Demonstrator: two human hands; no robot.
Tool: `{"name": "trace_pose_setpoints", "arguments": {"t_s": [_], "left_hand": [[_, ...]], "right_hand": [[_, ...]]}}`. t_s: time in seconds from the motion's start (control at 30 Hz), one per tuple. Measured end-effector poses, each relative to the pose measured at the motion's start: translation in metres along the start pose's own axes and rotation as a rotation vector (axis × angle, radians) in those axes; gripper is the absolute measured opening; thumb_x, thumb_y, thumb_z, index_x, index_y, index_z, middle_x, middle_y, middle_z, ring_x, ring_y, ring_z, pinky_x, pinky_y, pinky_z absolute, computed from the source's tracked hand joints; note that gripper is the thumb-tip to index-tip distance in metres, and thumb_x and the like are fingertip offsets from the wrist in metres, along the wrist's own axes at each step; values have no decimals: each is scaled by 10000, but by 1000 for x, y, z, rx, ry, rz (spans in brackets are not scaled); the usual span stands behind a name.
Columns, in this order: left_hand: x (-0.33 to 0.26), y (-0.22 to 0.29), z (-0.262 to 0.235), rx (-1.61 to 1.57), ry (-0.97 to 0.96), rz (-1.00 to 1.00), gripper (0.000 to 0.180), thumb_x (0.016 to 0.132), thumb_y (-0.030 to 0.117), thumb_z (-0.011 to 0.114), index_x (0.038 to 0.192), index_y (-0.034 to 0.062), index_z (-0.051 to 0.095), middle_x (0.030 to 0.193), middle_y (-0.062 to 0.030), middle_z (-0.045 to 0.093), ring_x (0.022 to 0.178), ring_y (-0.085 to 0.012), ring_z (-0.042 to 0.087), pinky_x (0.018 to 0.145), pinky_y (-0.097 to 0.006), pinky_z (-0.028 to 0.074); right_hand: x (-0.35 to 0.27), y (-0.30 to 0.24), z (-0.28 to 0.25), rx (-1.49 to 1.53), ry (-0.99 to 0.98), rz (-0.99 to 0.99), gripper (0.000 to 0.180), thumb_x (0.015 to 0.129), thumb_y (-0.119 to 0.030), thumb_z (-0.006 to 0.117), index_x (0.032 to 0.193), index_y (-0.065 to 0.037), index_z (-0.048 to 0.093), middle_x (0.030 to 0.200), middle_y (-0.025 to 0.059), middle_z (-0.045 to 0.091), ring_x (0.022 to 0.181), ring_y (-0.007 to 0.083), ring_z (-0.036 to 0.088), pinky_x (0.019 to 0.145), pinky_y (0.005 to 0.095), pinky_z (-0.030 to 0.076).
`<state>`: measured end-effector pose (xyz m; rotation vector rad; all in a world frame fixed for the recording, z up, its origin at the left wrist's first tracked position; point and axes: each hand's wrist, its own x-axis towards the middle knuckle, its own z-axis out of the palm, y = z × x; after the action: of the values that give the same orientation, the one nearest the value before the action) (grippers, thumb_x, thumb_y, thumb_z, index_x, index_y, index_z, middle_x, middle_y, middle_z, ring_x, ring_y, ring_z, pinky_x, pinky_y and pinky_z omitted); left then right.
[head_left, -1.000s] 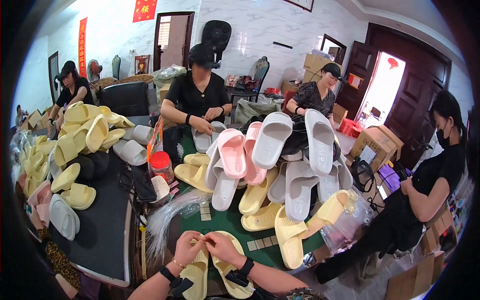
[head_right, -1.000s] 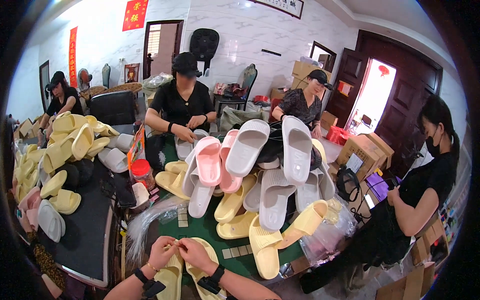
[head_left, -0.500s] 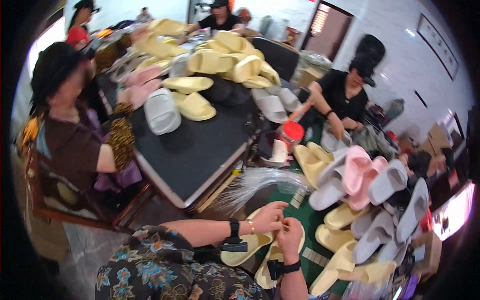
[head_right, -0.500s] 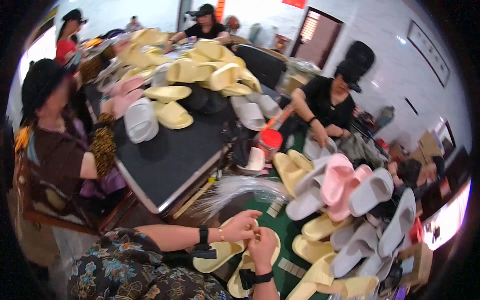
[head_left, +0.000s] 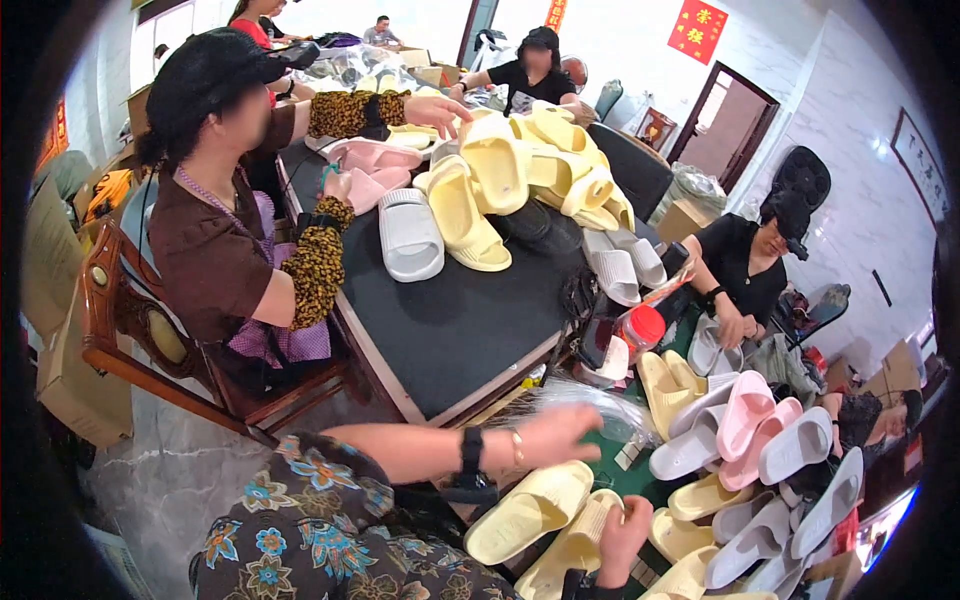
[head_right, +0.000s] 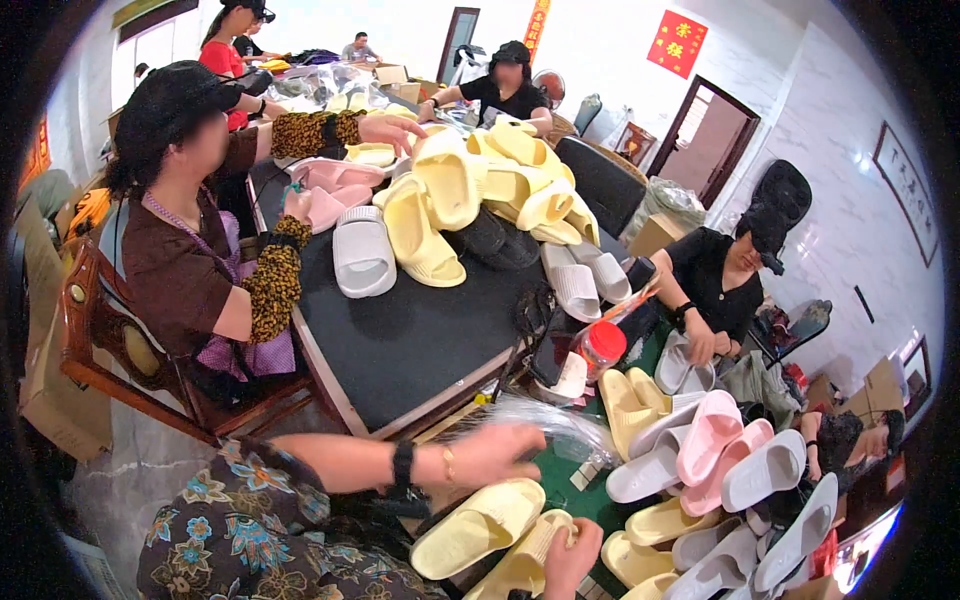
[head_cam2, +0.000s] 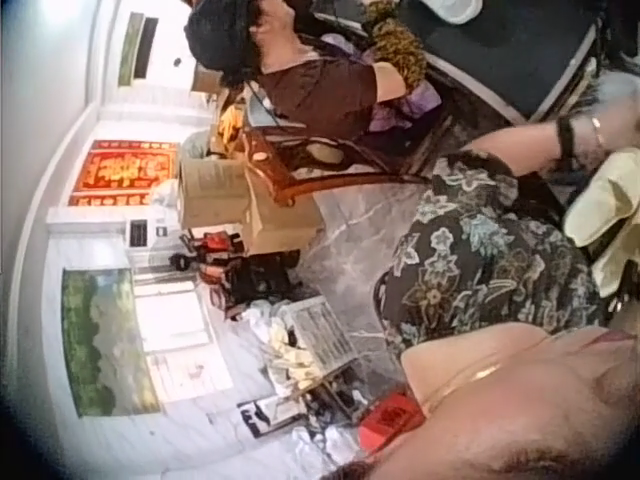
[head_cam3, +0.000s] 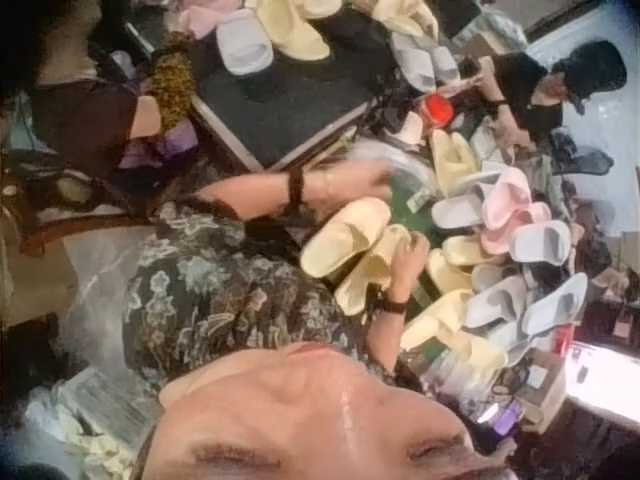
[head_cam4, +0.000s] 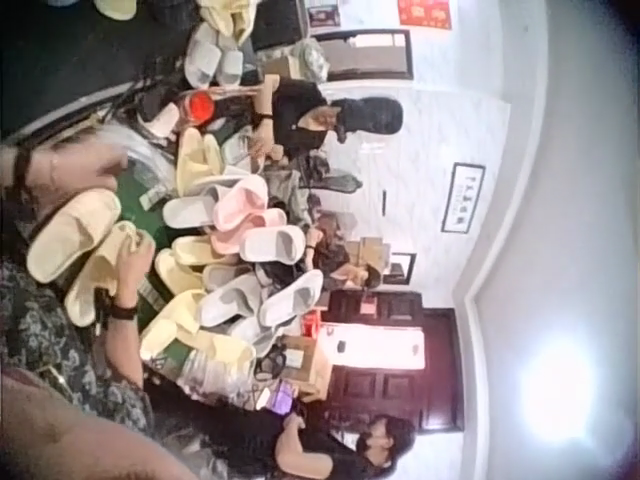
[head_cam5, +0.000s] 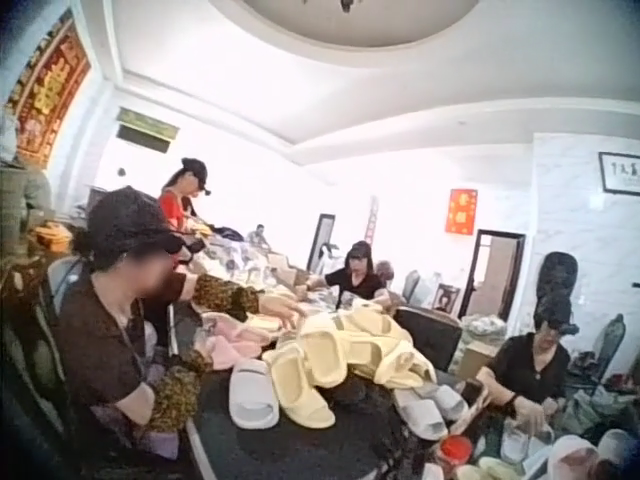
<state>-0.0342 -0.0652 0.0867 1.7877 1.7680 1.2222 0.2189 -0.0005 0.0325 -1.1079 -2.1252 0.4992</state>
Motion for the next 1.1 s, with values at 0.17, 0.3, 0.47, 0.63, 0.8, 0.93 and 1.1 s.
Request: {"name": "trace_pose_setpoints", "arguments": {"t_s": [0.17,0.3,0.47,0.63,0.8,0.93,1.1], "left_hand": [[-6,-43,-150,623,930,-99,498,717,164,664,1175,38,514,1290,-230,471,1197,-397,441,1010,-477,354],[-28,-152,-223,558,1320,-380,740,672,144,677,1341,34,381,1389,-221,380,1291,-399,354,1070,-464,307],[-50,-219,-249,117,1175,-787,858,603,154,760,1355,13,370,1267,-241,513,1187,-400,496,1004,-437,412],[-50,-274,-249,-50,1133,-603,672,564,191,822,1143,-39,570,1002,-207,667,909,-323,657,818,-402,521],[-83,-257,-254,-435,1161,-408,323,751,86,652,1055,-5,590,870,-91,640,725,-235,621,672,-363,514],[-105,-216,-259,-800,1114,-545,472,856,158,483,1326,124,442,1225,-138,503,1072,-325,511,766,-482,499],[-128,-141,-229,-1047,1154,-385,532,916,118,449,1430,138,315,1429,-141,331,1275,-367,386,952,-563,426]], "right_hand": [[-37,-24,-60,-27,-444,110,289,932,-193,578,1129,15,610,814,159,645,725,214,587,717,309,490],[-58,-52,-58,23,-611,160,330,912,-322,581,1025,-20,650,928,210,664,869,347,644,750,387,493],[-49,-63,-29,-165,-677,278,507,892,-437,578,982,57,641,922,251,655,868,375,640,771,417,491],[-35,-41,9,-370,-419,213,328,826,-299,560,731,5,641,693,190,651,656,385,635,634,470,506],[-14,-41,11,-278,-421,182,363,819,-346,529,735,-21,667,737,208,652,683,398,638,626,491,514],[-5,-57,-50,-254,-181,116,326,833,-313,547,723,-17,628,668,199,631,587,370,619,582,482,506],[42,-67,-178,-436,193,71,233,792,-239,623,736,-15,592,665,190,606,615,396,598,574,482,471]]}}
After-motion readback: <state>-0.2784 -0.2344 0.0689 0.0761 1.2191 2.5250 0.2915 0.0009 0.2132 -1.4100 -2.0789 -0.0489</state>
